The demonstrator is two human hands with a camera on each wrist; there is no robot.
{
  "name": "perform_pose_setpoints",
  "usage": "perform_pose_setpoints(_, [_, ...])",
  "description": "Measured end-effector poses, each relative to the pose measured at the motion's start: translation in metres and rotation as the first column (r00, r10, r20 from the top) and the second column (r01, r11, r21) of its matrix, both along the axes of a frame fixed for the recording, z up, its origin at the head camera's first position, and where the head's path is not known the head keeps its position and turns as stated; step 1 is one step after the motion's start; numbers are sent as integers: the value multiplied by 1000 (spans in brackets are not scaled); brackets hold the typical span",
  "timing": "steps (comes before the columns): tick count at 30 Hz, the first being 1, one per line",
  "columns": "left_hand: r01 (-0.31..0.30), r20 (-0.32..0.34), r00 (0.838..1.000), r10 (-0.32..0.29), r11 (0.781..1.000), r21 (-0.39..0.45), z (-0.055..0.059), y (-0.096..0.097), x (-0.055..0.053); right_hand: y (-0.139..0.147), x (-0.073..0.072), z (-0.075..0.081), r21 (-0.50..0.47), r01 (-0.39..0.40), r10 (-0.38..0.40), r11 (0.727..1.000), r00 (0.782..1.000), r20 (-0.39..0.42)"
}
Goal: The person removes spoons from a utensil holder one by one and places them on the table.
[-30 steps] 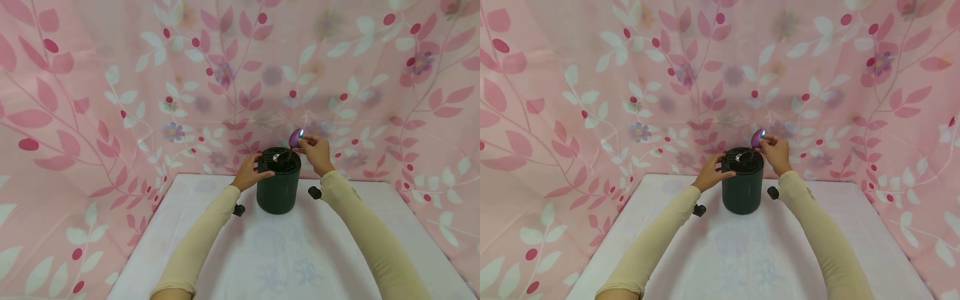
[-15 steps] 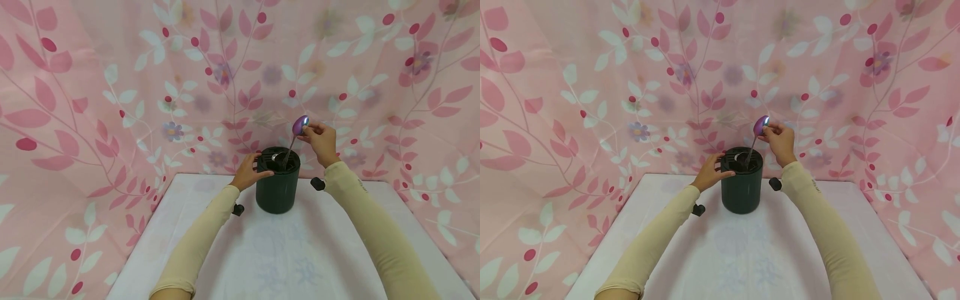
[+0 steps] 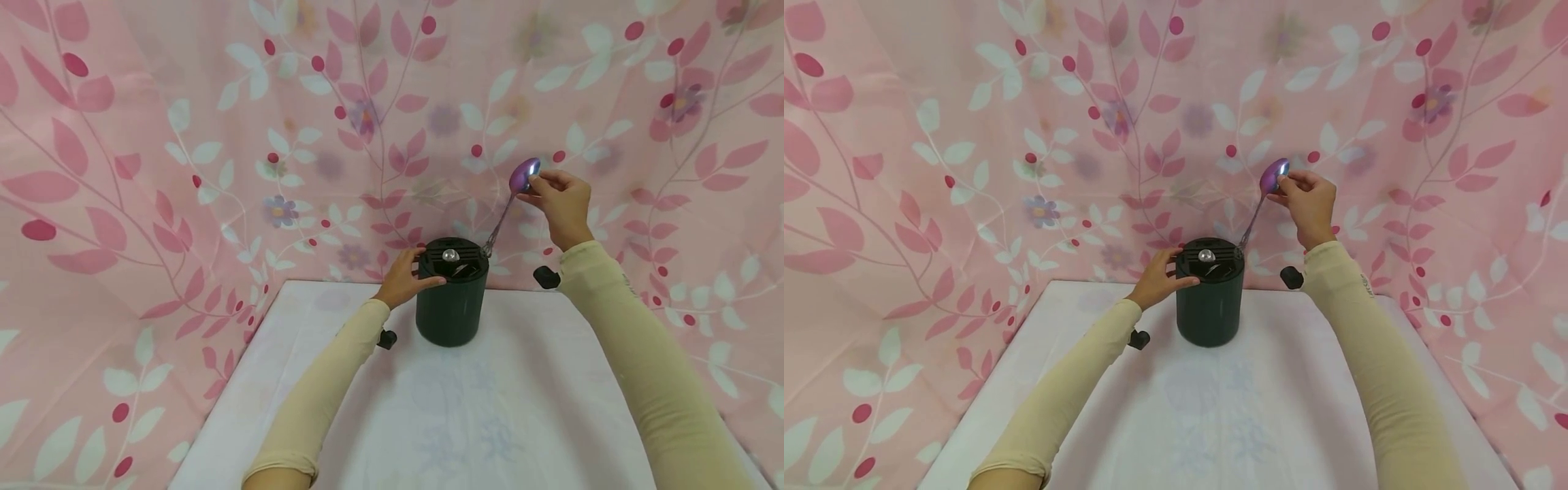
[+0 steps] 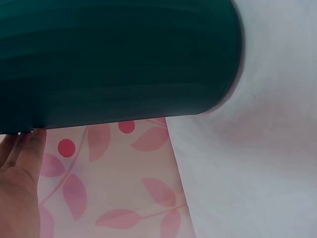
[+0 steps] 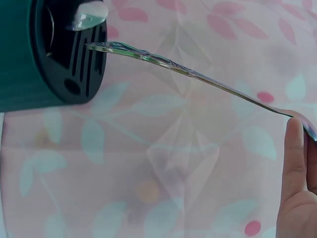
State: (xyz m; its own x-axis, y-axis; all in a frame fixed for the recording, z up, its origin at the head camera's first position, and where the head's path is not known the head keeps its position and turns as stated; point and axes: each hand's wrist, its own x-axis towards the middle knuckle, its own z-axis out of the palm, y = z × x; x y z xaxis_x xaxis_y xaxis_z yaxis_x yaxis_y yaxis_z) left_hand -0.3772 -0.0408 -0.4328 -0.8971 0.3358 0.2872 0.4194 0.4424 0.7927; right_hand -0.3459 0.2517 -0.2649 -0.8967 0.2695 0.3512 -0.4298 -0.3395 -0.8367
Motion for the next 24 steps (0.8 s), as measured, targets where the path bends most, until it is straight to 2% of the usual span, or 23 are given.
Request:
perform_pose_setpoints(7, [-1, 4, 1000, 1, 1000, -19, -2, 1, -2, 19, 0, -17, 0, 14, -14, 1000, 998, 54])
perform_pose_setpoints(11, [4, -4, 1000, -5, 1000, -20, -1, 0, -1, 25, -1, -36, 27, 18, -21, 999, 995, 103])
perform_pose_setpoints(19, [10, 1, 1000, -10, 1000, -26, 0, -1, 1, 35, -3, -78, 148, -9, -22, 989, 978, 206])
perform_pose_setpoints(24, [6, 4, 1000, -6, 1000, -17, 1, -2, 1, 41, -3, -99, 114, -56, 26, 992, 969, 247])
